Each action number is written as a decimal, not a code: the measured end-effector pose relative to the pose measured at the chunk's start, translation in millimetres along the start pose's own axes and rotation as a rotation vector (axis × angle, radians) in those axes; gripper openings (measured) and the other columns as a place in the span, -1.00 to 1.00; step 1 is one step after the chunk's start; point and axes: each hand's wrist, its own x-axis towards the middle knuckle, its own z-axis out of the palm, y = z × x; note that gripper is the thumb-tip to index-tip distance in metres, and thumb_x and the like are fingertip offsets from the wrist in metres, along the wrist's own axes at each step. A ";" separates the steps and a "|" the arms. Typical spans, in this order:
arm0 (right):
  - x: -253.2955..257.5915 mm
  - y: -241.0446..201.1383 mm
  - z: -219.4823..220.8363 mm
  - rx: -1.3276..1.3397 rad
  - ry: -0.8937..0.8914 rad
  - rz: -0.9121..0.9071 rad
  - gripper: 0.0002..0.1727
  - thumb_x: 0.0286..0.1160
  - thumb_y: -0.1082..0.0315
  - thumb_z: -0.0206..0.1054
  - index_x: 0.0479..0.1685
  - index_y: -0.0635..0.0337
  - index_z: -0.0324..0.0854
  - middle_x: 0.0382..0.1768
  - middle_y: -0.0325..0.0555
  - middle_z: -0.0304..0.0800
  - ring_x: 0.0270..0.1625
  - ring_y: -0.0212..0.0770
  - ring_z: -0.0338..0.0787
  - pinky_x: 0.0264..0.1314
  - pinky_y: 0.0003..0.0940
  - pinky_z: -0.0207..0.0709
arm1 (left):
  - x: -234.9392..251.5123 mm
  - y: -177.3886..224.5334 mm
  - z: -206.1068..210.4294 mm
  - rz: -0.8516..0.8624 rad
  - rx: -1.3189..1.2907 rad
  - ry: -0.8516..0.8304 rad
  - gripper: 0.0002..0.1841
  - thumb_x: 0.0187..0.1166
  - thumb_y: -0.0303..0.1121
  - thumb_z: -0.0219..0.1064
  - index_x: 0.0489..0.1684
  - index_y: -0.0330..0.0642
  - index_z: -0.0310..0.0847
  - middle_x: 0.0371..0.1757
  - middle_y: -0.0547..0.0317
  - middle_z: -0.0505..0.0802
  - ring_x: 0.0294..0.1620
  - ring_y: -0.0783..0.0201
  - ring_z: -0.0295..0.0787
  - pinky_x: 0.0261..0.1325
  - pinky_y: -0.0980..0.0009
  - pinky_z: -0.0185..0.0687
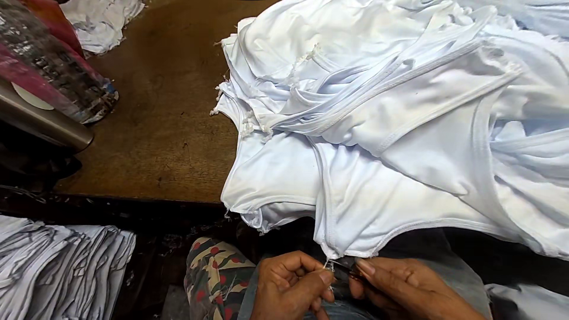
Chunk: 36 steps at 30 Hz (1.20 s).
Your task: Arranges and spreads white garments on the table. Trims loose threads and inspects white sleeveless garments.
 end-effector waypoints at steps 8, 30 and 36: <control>0.8 -0.3 -1.4 -0.099 0.030 -0.081 -0.59 0.87 0.26 0.00 -0.34 0.11 0.70 -0.64 -0.52 0.44 -0.66 -0.64 0.28 -0.62 -0.67 0.15 | 3.2 -3.0 -3.3 -0.038 0.083 -0.050 -0.96 0.57 -0.56 0.37 -0.21 -0.34 0.73 -0.39 0.13 0.86 -0.55 0.39 0.77 -0.54 0.45 0.75; -32.2 -9.4 -72.3 -0.604 -0.033 -0.097 -0.49 0.90 0.15 0.00 -0.21 0.35 0.74 -0.59 -0.14 0.57 -0.58 -0.37 0.44 -0.50 -0.34 0.32 | 28.9 -19.3 22.8 -0.393 -0.155 -0.141 -0.91 0.62 -0.49 0.38 -0.18 -0.31 0.80 -0.40 0.14 0.90 -0.52 0.40 0.80 -0.52 0.46 0.73; -21.4 -7.9 -67.3 -0.715 -0.041 -0.170 -0.46 0.88 0.06 0.03 -0.31 0.30 0.73 -0.64 -0.05 0.55 -0.58 -0.21 0.49 -0.51 -0.15 0.30 | 27.8 -17.6 21.9 -0.407 -0.162 -0.177 -0.90 0.62 -0.50 0.37 -0.22 -0.30 0.81 -0.40 0.13 0.91 -0.53 0.41 0.80 -0.52 0.47 0.73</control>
